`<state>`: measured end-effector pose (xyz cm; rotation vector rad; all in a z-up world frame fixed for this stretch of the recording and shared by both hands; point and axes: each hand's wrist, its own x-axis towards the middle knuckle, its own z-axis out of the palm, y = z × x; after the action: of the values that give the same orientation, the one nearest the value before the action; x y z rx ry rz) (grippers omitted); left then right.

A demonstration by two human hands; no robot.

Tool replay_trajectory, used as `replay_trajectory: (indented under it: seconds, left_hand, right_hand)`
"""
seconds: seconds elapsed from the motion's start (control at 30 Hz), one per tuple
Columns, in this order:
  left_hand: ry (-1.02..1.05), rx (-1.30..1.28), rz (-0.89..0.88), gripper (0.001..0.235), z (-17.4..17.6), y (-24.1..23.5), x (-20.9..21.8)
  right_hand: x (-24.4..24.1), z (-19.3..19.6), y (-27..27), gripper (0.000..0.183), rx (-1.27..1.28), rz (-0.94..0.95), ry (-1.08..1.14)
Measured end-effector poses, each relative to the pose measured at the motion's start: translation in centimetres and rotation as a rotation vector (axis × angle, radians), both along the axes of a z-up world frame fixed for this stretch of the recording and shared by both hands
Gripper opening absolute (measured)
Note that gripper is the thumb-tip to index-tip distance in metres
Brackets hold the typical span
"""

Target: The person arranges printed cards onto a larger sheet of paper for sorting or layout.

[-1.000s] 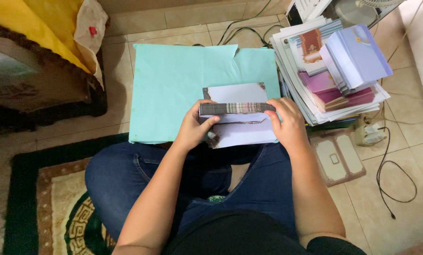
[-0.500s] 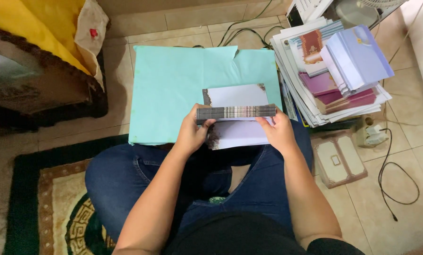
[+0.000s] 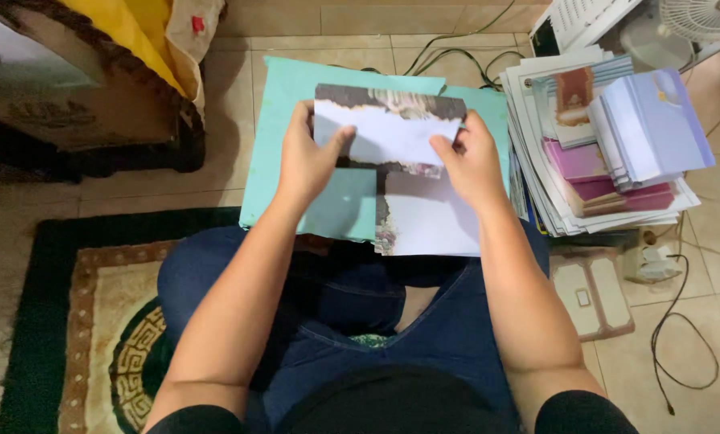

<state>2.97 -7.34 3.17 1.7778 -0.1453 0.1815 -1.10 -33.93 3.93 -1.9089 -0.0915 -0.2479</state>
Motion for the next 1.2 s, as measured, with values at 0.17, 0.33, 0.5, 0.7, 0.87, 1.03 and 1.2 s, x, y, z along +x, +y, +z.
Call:
replay_trajectory:
  seconds: [0.17, 0.33, 0.5, 0.7, 0.87, 1.03, 1.2]
  left_hand:
    - [0.141, 0.101, 0.08, 0.044, -1.5, 4.0, 9.6]
    - [0.339, 0.202, 0.192, 0.082, -5.8, 6.1, 13.6]
    - [0.126, 0.325, 0.2, 0.06, -8.0, 6.0, 13.7]
    - [0.0, 0.454, 0.296, 0.053, -6.7, 6.0, 12.0]
    - [0.199, 0.449, 0.279, 0.065, -5.8, 6.8, 9.7]
    - [0.355, 0.428, 0.17, 0.076, -2.9, 6.9, 7.4]
    - [0.495, 0.565, 0.114, 0.086, -3.4, 6.4, 6.1]
  right_hand:
    - [10.1, 0.1, 5.5, 0.019, -0.068, -0.073, 0.317]
    - [16.2, -4.7, 8.2, 0.087, -0.081, -0.124, 0.679]
    - [18.7, -10.8, 7.0, 0.036, -0.13, -0.205, 0.49]
    - [18.2, -9.8, 7.5, 0.039, -0.187, -0.24, 0.474]
    - [13.3, -7.7, 2.2, 0.038, -0.132, -0.257, 0.321]
    - [2.0, -5.5, -5.9, 0.029, -0.267, -0.373, 0.063]
    - [-2.6, -8.5, -11.8, 0.055, -0.136, -0.604, 0.495]
